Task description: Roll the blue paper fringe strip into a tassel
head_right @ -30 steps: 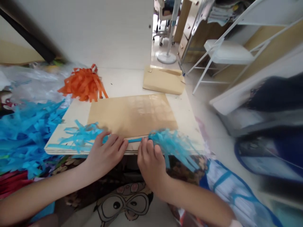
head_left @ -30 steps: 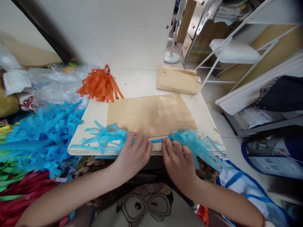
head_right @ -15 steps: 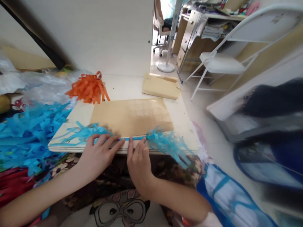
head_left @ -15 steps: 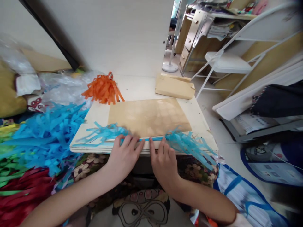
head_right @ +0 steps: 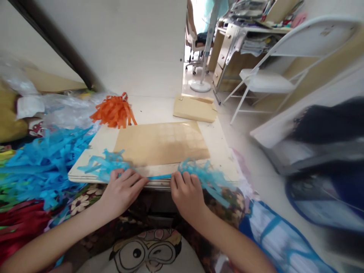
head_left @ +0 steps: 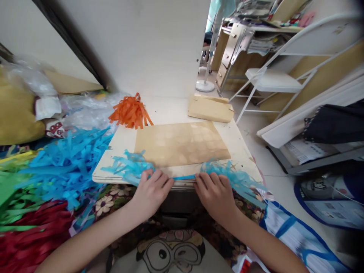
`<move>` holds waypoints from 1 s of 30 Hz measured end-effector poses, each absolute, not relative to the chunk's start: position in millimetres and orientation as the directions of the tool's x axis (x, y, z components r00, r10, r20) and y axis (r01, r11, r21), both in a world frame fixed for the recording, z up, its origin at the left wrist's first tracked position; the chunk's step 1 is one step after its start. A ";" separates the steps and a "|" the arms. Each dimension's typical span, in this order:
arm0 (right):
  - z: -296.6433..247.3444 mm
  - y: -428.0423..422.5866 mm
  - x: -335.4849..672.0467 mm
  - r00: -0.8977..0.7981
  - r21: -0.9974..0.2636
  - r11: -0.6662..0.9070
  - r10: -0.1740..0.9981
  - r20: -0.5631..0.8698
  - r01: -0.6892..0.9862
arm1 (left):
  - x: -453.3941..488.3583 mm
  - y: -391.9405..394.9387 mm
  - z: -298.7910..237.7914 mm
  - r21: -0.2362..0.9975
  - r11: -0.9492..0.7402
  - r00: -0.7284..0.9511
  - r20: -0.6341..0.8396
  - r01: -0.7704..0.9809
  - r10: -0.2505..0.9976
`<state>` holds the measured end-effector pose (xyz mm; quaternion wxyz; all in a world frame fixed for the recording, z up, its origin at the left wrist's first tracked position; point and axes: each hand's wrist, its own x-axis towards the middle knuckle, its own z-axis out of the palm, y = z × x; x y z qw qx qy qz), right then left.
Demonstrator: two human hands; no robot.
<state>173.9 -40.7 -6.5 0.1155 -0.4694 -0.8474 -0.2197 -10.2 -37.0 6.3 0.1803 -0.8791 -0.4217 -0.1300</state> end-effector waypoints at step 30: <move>4.0 -9.6 161.5 -0.669 -0.947 -0.258 0.741 -0.065 -0.193 | -3.0 -0.1 -5.0 0.854 0.447 0.777 -0.084 -0.266 0.624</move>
